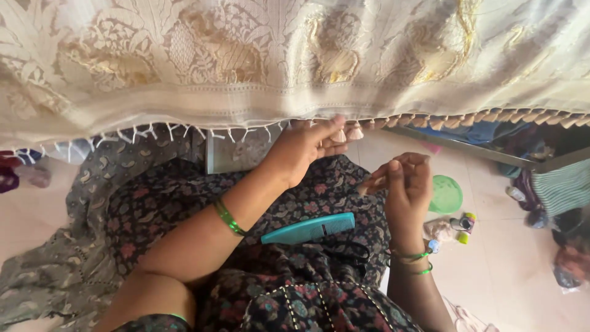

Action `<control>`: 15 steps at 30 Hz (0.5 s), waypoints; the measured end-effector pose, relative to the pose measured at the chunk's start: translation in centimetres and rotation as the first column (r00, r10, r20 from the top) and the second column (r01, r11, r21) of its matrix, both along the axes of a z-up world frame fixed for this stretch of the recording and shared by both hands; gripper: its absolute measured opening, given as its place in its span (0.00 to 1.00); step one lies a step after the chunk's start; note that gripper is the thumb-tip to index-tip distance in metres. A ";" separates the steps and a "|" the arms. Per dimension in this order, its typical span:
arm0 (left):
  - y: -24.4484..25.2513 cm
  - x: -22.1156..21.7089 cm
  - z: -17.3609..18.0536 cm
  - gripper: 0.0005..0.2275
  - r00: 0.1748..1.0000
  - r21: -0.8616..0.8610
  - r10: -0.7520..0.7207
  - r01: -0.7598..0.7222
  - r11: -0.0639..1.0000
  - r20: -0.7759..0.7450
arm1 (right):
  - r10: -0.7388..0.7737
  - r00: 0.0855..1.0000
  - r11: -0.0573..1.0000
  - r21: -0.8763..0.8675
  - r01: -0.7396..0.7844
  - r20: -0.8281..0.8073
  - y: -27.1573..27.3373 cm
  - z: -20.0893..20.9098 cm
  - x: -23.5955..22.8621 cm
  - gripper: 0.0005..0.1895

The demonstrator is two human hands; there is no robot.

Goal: Trimming and finishing the fringe on a decorated piece of fabric using a comb and scissors.

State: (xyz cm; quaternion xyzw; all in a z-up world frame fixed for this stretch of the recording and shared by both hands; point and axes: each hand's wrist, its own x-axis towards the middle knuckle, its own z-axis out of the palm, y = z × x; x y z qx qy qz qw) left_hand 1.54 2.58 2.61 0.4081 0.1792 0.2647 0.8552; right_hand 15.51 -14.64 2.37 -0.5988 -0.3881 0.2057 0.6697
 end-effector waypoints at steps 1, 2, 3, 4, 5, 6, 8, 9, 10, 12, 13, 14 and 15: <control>0.1 -0.4 0.1 0.17 0.998 -0.080 -0.014 0.019 0.997 0.066 | 0.009 1.000 1.000 0.005 -0.009 0.016 0.2 -0.4 0.1 0.06; 0.2 -0.8 0.2 0.18 0.991 -0.158 -0.022 0.044 0.987 0.133 | 0.019 0.999 1.000 0.009 -0.019 0.033 0.4 -0.8 0.2 0.06; 0.2 -1.1 0.0 0.18 0.991 -0.160 -0.019 0.040 0.986 0.131 | 0.022 0.999 1.000 0.007 -0.022 0.030 0.5 -0.9 0.1 0.06; 0.2 -1.4 -0.2 0.18 0.994 -0.158 0.017 0.000 0.987 0.111 | 0.029 0.999 0.999 0.012 -0.030 0.040 0.6 -1.0 0.0 0.06; 0.2 -1.6 -0.3 0.18 0.995 -0.156 0.051 -0.036 0.987 0.092 | 0.034 0.998 0.999 0.016 -0.035 0.050 0.7 -1.2 -0.2 0.06; 0.3 -1.6 -0.6 0.18 0.995 -0.158 0.052 -0.037 0.987 0.089 | 0.035 0.998 0.999 0.014 -0.035 0.048 0.8 -0.9 -0.5 0.06; 0.3 -1.5 -1.2 0.16 0.976 0.198 0.188 -0.164 0.966 -0.108 | 0.051 0.997 0.999 -0.020 -0.050 0.050 0.9 -0.4 -1.2 0.06; 0.3 -1.4 -1.3 0.16 0.977 0.196 0.184 -0.161 0.967 -0.108 | 0.047 0.998 0.999 -0.022 -0.046 0.051 0.8 -0.3 -1.3 0.06; 0.2 -1.3 -1.4 0.14 0.978 0.195 0.202 -0.190 0.962 -0.046 | 0.055 0.997 0.997 -0.059 -0.052 0.049 0.8 -0.3 -1.5 0.06; 0.3 -1.0 -2.2 0.13 0.976 0.192 0.216 -0.216 0.957 0.021 | 0.058 0.997 0.994 -0.094 -0.053 0.051 0.8 -0.2 -1.7 0.06; 0.4 -0.7 -3.0 0.11 0.971 0.197 0.233 -0.238 0.951 0.048 | 0.085 0.992 0.993 -0.093 -0.076 0.091 0.8 -0.2 -1.9 0.05; 0.6 -0.5 -3.8 0.10 0.965 0.201 0.251 -0.261 0.944 0.075 | 0.112 0.985 0.991 -0.093 -0.100 0.131 0.8 -0.2 -2.0 0.05; 0.4 -0.8 -3.2 0.10 0.966 0.200 0.248 -0.259 0.945 0.077 | 0.109 0.985 0.991 -0.094 -0.097 0.133 1.0 0.7 -2.4 0.05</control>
